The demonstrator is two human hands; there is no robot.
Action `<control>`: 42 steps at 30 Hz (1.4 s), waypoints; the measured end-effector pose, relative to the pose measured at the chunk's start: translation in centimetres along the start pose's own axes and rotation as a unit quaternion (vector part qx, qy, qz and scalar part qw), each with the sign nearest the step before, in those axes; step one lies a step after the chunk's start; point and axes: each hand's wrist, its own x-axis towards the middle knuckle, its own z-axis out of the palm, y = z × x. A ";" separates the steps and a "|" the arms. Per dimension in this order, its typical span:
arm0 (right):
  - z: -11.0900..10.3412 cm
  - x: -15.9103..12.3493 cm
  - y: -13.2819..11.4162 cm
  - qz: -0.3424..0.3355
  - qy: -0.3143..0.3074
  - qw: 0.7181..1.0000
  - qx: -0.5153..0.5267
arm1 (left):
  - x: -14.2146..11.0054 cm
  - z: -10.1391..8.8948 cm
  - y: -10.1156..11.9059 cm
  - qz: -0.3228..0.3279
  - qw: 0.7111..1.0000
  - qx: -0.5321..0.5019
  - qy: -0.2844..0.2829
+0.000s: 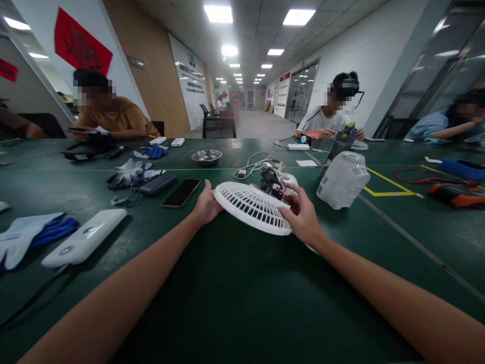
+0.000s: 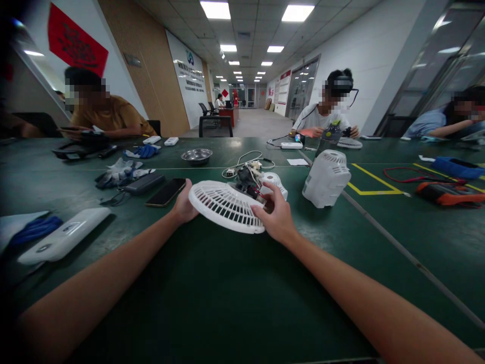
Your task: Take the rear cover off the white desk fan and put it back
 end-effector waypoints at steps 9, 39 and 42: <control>-0.7 0.8 0.4 -0.127 -0.141 0.963 -0.192 | 0.8 -0.2 -0.5 -0.099 0.994 -0.031 -0.026; -2.7 3.8 3.0 0.251 -0.030 0.928 0.274 | 1.0 -0.1 -1.3 -0.014 0.996 0.087 0.017; -1.9 3.3 2.0 0.246 -0.023 0.922 0.298 | 1.2 -0.3 -1.4 -0.017 0.996 0.091 0.011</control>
